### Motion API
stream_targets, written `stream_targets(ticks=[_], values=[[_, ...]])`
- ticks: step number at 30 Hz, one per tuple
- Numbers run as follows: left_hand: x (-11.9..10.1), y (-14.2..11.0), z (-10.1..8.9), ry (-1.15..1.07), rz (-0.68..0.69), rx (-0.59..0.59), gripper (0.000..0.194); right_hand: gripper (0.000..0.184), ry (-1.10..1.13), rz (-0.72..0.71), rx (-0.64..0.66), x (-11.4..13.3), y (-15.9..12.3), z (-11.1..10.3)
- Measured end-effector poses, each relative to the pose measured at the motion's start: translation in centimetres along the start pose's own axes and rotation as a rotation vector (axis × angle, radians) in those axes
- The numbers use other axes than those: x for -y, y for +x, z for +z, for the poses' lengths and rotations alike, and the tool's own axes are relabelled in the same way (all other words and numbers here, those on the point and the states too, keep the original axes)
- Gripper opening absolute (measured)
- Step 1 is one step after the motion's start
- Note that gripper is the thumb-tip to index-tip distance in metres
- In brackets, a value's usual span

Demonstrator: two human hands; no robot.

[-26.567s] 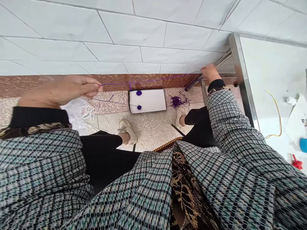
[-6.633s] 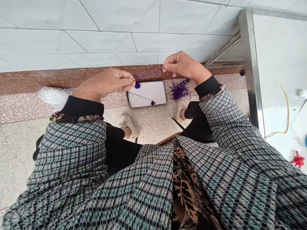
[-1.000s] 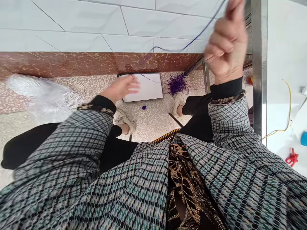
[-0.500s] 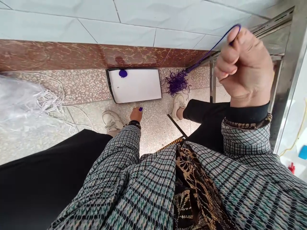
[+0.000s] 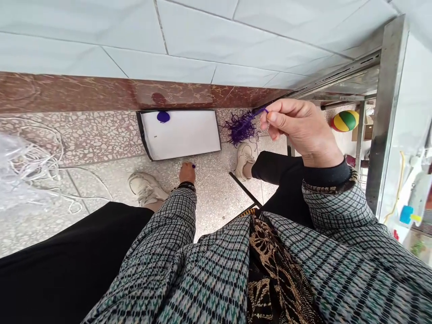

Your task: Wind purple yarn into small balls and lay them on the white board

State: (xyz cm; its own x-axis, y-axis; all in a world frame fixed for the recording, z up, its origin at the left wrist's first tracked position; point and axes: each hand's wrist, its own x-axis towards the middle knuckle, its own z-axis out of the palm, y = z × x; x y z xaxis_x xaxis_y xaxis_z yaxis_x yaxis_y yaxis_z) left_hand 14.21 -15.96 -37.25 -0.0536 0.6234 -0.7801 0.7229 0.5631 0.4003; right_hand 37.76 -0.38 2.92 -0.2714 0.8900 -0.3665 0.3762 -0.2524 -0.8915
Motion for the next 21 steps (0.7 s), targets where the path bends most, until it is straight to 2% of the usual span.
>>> stream_targets(ticks=[6,9,12,14,16,21], values=[[-0.9,-0.2,0.6,-0.084,0.042,0.026,0.047,0.030,-0.139,0.040,-0.023,-1.6,1.1,0.6],[-2.5,-0.1,0.4,-0.153,0.103,0.016,0.044,0.022,-0.234,0.057,-0.043,-2.3,2.0,0.9],[-5.0,0.2,-1.1,-0.232,0.155,-0.016,0.034,0.017,-0.368,0.043,-0.084,-2.9,3.0,1.3],[-6.9,0.4,-3.0,-0.294,0.188,-0.037,0.024,0.014,-0.473,0.022,-0.112,-3.0,3.8,1.6],[-8.5,0.2,-5.8,-0.370,0.229,-0.052,0.018,0.013,-0.575,0.001,-0.120,-2.8,4.5,1.9],[-11.0,-2.6,-14.8,-0.546,0.383,-0.066,0.020,0.016,-0.744,-0.040,-0.104,-2.4,5.8,2.4]])
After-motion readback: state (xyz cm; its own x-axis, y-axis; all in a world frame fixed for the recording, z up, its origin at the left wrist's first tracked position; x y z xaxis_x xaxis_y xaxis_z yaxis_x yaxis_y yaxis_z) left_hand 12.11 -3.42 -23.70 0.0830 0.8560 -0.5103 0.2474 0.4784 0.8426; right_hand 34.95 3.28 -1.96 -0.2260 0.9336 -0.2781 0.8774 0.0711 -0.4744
